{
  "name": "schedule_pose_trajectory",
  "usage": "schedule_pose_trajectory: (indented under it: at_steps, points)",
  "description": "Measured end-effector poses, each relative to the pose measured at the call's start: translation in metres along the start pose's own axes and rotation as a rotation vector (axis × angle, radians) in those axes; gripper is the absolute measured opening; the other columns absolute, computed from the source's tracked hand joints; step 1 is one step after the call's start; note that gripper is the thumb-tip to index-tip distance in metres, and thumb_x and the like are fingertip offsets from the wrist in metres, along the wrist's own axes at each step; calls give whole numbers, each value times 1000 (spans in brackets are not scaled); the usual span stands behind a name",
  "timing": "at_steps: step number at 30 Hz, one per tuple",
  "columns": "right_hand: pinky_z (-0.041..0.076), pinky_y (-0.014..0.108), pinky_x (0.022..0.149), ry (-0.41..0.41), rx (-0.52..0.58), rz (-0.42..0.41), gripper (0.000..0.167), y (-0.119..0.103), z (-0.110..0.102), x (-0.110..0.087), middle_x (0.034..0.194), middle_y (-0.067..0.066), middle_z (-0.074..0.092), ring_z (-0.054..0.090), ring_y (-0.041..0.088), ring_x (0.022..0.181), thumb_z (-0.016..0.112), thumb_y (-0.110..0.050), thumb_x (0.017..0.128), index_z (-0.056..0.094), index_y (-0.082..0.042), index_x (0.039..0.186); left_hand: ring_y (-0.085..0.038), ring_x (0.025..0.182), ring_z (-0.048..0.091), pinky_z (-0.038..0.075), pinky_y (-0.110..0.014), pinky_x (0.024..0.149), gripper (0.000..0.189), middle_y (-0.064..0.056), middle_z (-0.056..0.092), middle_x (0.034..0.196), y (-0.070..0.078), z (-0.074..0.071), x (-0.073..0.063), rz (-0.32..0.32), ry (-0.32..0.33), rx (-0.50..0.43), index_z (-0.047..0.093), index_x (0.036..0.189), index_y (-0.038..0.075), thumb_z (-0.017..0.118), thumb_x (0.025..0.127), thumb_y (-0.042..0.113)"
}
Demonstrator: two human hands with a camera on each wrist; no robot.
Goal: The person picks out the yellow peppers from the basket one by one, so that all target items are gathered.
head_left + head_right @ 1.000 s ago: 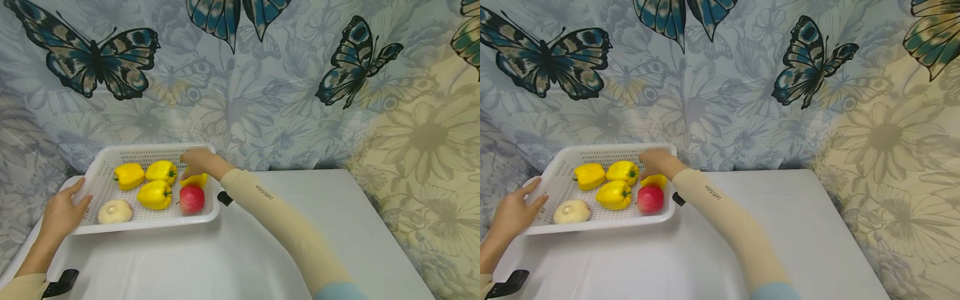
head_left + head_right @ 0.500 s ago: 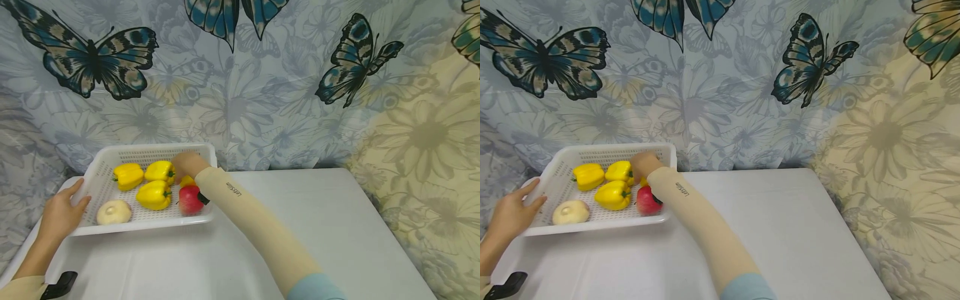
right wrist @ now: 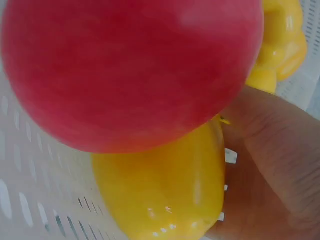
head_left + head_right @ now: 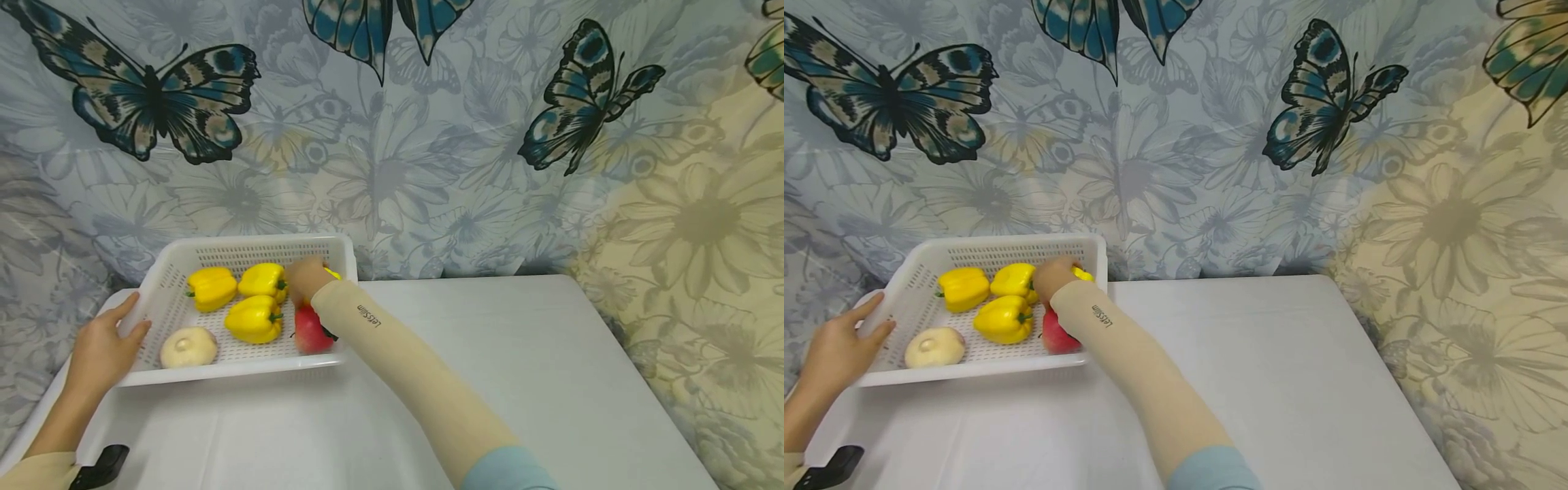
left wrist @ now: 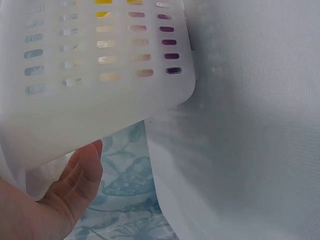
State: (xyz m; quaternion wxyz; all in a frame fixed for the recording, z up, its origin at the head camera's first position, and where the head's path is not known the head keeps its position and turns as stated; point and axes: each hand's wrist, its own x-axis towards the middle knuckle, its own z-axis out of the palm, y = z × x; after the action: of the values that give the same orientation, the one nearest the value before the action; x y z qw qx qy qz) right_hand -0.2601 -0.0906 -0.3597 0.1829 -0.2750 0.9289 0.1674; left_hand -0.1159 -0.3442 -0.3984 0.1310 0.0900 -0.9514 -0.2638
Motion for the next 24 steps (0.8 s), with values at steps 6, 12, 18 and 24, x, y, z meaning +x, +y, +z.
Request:
schedule_pose_trajectory:
  at_steps: [6, 12, 18, 24]
  points:
    - [46, 39, 92, -48, -110, 47, 43, -4, -4, -4, 121, -7, 62, 58, 14, 105, 69, -31, 86, 60, -19, 126, -65, 117, 39, 33, -71, 89, 58, -46, 39, 131, 1, 1, 0, 4, 3, -5, 32, 147, -6, 56, 97, 7]
    - [46, 38, 93, -15, -37, 30, 37, 1, -5, -8, 115, -6, 64, 58, 14, 103, 71, -28, 85, 64, -20, 120, -65, 116, 40, 33, -71, 87, 58, -46, 39, 131, 1, 2, 1, 3, 4, -10, 32, 147, -7, 56, 97, 7]
    - [47, 29, 88, -8, -48, 13, 43, 6, -10, -9, 113, -8, 62, 55, 13, 101, 75, -37, 83, 61, -25, 122, -65, 119, 38, 32, -72, 89, 58, -46, 38, 133, 1, 1, 1, -10, -6, -13, 31, 148, -6, 55, 97, 8]
    - [46, 27, 90, -6, -122, -9, 53, 5, -21, -14, 118, -10, 60, 53, 12, 104, 76, -44, 81, 56, -28, 128, -64, 121, 37, 32, -72, 91, 58, -45, 37, 134, -1, 0, 1, -27, -12, -8, 29, 149, -4, 55, 98, 8]
